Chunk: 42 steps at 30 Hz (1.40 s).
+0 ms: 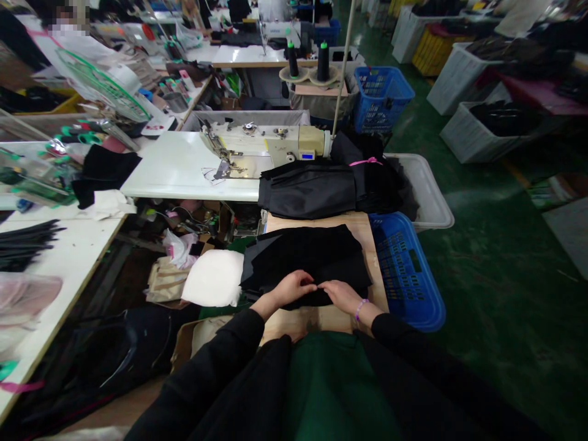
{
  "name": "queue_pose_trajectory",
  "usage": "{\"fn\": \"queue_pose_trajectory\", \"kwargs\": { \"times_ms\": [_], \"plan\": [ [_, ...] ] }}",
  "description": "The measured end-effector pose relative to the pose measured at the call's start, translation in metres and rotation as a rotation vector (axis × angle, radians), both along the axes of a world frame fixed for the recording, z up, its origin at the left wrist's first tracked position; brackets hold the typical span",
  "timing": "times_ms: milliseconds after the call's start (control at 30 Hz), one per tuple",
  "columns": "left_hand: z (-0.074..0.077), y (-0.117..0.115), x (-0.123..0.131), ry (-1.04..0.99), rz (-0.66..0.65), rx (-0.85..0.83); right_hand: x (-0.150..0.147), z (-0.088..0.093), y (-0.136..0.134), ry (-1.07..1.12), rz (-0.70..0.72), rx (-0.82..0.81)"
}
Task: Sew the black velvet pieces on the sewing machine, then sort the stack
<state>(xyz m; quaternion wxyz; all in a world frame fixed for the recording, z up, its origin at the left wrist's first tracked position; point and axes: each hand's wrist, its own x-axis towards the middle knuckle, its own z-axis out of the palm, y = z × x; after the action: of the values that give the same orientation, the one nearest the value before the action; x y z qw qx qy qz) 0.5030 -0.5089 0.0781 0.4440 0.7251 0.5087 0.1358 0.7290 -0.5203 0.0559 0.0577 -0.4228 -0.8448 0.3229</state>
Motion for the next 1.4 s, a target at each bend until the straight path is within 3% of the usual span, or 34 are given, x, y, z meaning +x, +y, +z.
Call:
{"fn": "queue_pose_trajectory", "kwargs": {
  "times_ms": [67, 200, 433, 667, 867, 967, 1133, 1267, 1400],
  "plan": [
    [-0.011, -0.015, -0.001, -0.046, -0.032, -0.104, -0.001, 0.000, -0.001, 0.003, -0.023, -0.016],
    [-0.024, -0.031, -0.001, -0.025, 0.040, -0.105, -0.001, -0.003, -0.005, -0.004, -0.062, -0.026],
    [-0.021, -0.031, 0.010, -0.027, 0.073, -0.088, -0.001, 0.000, -0.009, 0.041, -0.033, 0.041],
    [-0.025, -0.023, 0.012, -0.020, 0.134, -0.100, 0.001, 0.006, -0.013, 0.058, 0.013, 0.210],
    [-0.008, -0.013, 0.011, -0.006, 0.309, 0.059, 0.000, 0.017, -0.016, 0.052, -0.033, 0.421],
    [0.002, -0.015, 0.010, -0.028, 0.238, 0.107, 0.001, 0.021, -0.015, 0.052, -0.016, 0.486],
    [0.009, -0.025, 0.009, 0.057, -0.121, 0.322, 0.001, 0.022, -0.008, 0.053, 0.004, 0.544],
    [0.014, -0.016, 0.005, 0.114, -0.090, 0.405, 0.007, 0.023, -0.003, 0.051, -0.053, 0.562],
    [0.026, 0.013, -0.005, 0.113, -0.042, 0.410, 0.024, 0.026, 0.006, 0.034, -0.279, 0.581]
  ]
}}
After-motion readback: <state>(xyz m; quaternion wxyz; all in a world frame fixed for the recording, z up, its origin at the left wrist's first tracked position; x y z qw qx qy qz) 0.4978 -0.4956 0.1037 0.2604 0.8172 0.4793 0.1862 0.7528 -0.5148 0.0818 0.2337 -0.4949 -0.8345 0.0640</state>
